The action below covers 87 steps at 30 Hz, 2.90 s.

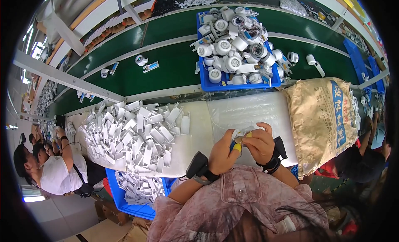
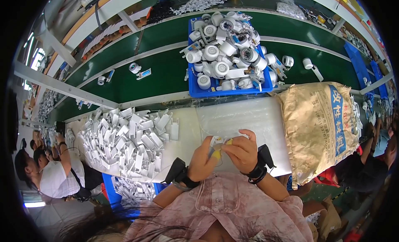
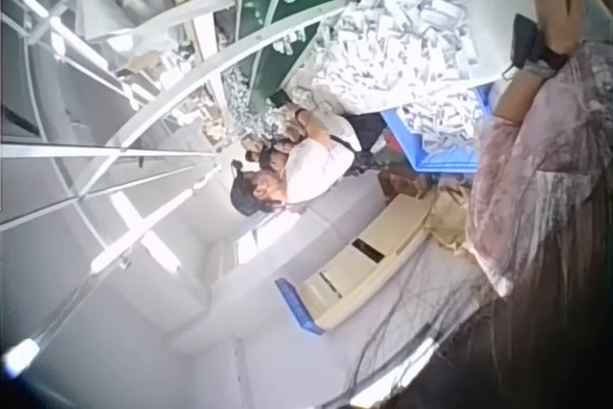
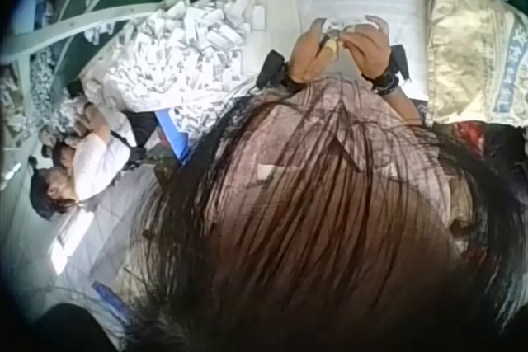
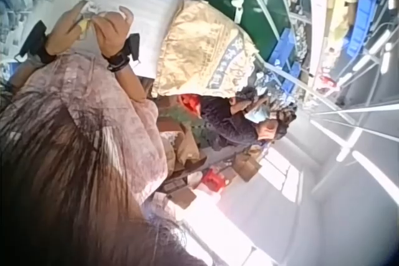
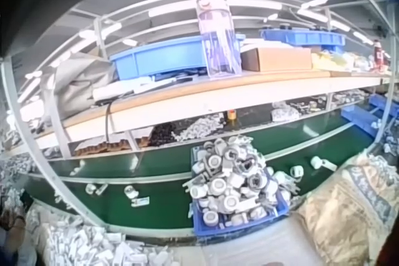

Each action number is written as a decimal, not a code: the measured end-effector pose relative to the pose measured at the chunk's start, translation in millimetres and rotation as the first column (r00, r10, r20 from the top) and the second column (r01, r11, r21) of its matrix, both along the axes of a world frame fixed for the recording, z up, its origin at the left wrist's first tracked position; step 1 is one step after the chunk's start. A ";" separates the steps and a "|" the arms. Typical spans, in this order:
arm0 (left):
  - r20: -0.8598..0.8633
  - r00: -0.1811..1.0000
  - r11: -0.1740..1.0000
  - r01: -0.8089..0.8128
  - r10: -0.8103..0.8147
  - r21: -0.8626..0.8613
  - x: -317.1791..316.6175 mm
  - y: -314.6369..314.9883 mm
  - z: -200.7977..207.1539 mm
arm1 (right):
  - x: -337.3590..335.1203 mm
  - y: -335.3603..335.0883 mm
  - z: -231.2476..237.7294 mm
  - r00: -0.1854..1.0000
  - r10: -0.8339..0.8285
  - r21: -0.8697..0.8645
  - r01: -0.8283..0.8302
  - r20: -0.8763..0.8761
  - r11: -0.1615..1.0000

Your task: Assembling small electronic components and housings at a factory workstation.

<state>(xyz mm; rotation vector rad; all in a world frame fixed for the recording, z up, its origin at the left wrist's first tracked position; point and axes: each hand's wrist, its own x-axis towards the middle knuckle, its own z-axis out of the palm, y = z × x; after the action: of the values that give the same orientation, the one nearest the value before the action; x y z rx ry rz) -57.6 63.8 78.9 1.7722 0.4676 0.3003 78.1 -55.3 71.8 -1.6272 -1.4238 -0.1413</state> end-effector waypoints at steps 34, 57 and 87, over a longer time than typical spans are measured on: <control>0.017 0.999 0.954 -0.031 0.038 -0.297 0.6 -7.2 -9.2 | 3.4 2.7 -9.8 0.989 0.048 0.028 -0.044 -0.143 0.999; 0.004 1.000 0.967 -0.022 0.024 -0.252 0.5 -8.8 -8.5 | 2.3 2.6 -12.7 0.989 0.032 0.047 -0.026 -0.146 0.999; 0.125 0.980 0.980 -0.135 0.153 -0.145 1.4 -16.1 -20.6 | -8.3 3.3 -5.6 0.995 -0.044 -0.002 0.044 -0.092 0.999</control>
<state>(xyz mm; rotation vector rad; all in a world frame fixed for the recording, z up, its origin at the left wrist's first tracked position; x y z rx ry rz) -56.1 47.7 58.3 1.5773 0.5076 0.4775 69.8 -52.0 66.2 -1.6444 -1.3186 -0.0899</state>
